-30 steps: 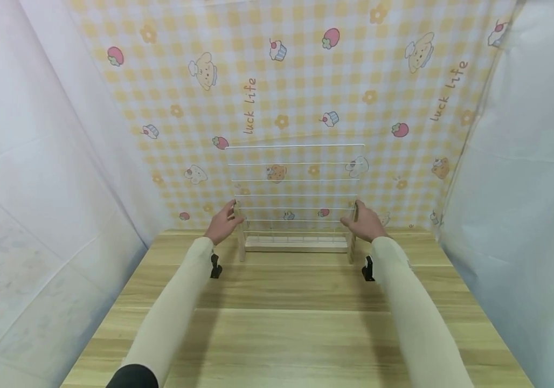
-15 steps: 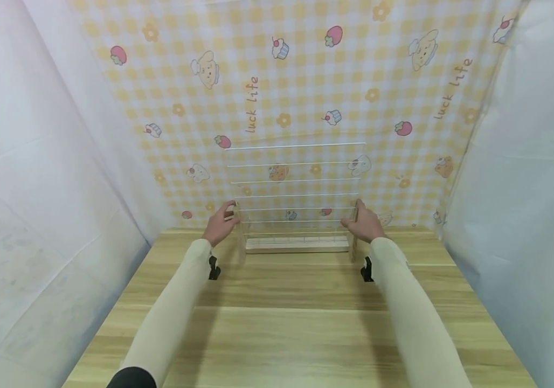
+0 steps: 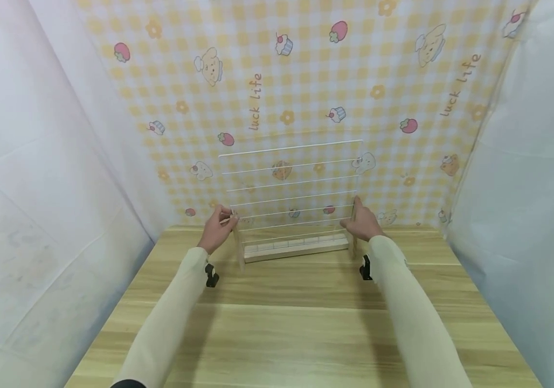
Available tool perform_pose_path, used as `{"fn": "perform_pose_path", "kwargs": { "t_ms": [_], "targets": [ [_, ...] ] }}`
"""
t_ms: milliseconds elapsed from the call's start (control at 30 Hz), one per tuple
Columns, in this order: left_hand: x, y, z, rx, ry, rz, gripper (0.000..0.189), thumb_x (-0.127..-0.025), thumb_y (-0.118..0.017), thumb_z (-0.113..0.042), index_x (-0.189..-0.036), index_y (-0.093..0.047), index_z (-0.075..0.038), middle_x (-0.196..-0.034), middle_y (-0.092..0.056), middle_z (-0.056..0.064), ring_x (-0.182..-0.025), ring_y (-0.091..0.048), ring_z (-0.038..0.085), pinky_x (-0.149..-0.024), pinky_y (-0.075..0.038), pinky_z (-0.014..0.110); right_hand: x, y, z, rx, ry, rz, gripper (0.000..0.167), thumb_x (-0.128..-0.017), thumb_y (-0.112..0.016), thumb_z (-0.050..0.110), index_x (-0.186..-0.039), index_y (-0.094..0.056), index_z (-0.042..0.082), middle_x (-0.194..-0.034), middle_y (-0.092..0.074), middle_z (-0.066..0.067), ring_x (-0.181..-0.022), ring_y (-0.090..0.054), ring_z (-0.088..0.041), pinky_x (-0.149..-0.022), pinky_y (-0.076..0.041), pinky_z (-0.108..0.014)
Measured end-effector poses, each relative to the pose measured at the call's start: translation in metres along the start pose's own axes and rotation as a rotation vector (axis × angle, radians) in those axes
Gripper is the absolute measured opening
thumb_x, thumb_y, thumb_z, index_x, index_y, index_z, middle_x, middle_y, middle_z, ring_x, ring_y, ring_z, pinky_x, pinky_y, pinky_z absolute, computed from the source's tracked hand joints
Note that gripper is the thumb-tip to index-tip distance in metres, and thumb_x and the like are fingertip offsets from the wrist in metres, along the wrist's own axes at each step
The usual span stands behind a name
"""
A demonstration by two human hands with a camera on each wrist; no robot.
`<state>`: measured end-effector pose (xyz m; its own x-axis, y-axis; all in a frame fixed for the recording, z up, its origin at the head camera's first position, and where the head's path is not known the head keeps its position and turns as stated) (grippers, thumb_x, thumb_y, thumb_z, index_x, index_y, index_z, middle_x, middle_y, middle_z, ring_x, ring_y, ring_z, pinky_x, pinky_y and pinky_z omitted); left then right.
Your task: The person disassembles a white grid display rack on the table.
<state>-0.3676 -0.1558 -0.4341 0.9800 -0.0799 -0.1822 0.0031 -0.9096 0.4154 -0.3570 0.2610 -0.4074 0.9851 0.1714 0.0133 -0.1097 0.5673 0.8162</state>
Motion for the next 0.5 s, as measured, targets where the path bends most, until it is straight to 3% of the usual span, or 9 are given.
{"fn": "perform_pose_path", "kwargs": {
  "t_ms": [233, 500],
  "targets": [
    [0.007, 0.002, 0.004, 0.023, -0.031, -0.037, 0.027, -0.101, -0.060, -0.029, -0.113, -0.049, -0.007, -0.133, -0.061, 0.024, -0.123, -0.064, 0.038, -0.103, -0.053, 0.049, -0.004, -0.001, 0.004, -0.018, -0.001, 0.020, 0.096, -0.100, -0.056, 0.032, -0.154, 0.012, -0.010, -0.155, -0.018, -0.044, -0.142, -0.026, -0.060, -0.118, -0.025, -0.066],
    [0.021, 0.006, 0.009, -0.061, -0.045, -0.029, 0.035, -0.102, -0.059, -0.035, -0.129, -0.064, -0.014, -0.121, -0.065, 0.014, -0.115, -0.066, 0.030, -0.099, -0.055, 0.047, -0.007, -0.004, 0.010, -0.016, 0.007, 0.026, 0.094, -0.101, -0.056, 0.029, -0.155, 0.011, -0.008, -0.155, -0.021, -0.043, -0.140, -0.030, -0.059, -0.117, -0.028, -0.065]
  ]
}}
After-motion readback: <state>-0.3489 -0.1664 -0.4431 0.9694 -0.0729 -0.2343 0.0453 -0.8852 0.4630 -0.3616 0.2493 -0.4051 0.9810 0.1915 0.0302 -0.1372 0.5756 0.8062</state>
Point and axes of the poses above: each hand's wrist, its own x-axis away from the middle knuckle, its own y-axis out of the back of the hand, z = x × y, the point moved 1 cm from there along -x, towards the middle knuckle
